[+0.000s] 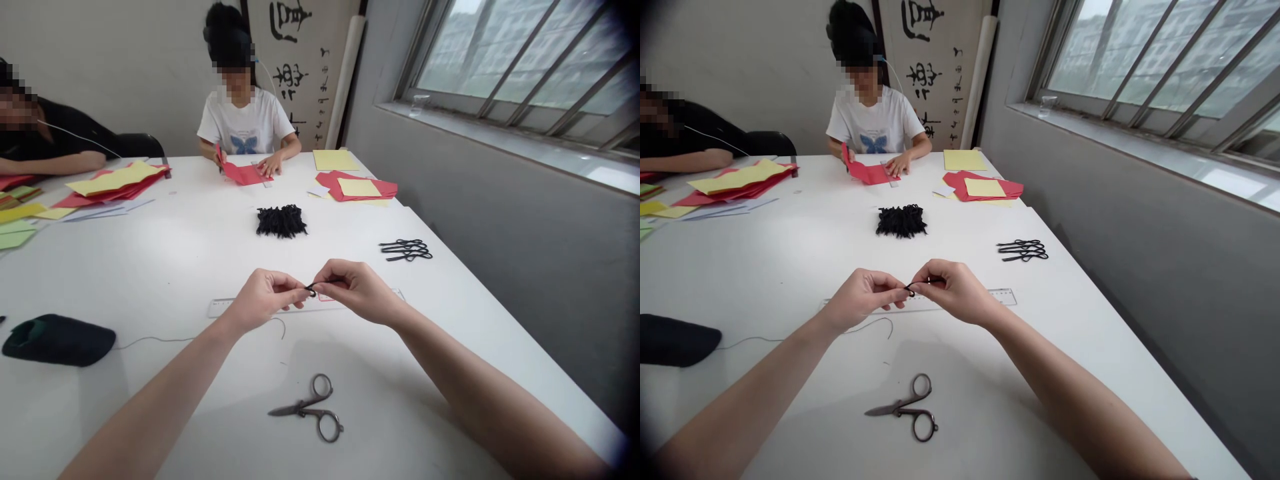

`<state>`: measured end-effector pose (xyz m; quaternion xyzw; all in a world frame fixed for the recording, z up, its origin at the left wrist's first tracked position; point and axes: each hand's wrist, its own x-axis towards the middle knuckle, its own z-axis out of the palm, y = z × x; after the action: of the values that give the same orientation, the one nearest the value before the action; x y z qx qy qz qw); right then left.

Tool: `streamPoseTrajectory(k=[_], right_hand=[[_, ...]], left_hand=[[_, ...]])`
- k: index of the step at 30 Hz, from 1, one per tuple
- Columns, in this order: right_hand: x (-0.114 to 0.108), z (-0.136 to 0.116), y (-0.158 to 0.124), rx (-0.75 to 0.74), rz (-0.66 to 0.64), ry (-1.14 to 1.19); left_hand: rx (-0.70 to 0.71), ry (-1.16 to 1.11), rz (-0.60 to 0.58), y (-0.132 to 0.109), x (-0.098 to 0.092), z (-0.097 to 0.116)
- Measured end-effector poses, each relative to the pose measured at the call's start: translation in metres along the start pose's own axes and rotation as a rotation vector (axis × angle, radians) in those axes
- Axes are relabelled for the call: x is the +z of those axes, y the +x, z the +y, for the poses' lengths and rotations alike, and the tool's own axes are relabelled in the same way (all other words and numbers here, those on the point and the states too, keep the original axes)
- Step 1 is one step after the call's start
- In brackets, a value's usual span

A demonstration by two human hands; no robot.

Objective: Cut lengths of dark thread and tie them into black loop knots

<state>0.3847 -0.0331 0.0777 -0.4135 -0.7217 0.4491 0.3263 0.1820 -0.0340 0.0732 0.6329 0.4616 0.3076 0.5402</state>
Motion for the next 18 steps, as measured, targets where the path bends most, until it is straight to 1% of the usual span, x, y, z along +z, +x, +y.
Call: streamPoseTrajectory(k=[2, 3, 5, 9, 11, 15, 18], right_hand=[[0.001, 0.001, 0.001, -0.010, 0.045, 0.027], [0.002, 0.002, 0.002, -0.015, 0.070, 0.044], [0.005, 0.004, 0.003, -0.019, 0.101, 0.078], [0.012, 0.007, 0.002, -0.020, 0.113, 0.089], [0.014, 0.007, 0.002, -0.020, 0.122, 0.085], [0.016, 0.006, 0.002, -0.013, 0.117, 0.102], [0.016, 0.005, 0.002, -0.012, 0.113, 0.104]], left_hand=[[0.012, -0.043, -0.058, 0.001, -0.001, 0.000], [0.027, -0.074, -0.058, 0.002, -0.001, -0.001], [0.057, -0.147, -0.004, 0.003, -0.001, -0.003], [0.090, -0.272, 0.168, 0.005, 0.005, -0.007], [0.091, -0.308, 0.232, 0.004, 0.010, -0.007], [0.113, -0.351, 0.325, 0.003, 0.019, -0.006], [0.116, -0.390, 0.353, 0.003, 0.023, -0.007]])
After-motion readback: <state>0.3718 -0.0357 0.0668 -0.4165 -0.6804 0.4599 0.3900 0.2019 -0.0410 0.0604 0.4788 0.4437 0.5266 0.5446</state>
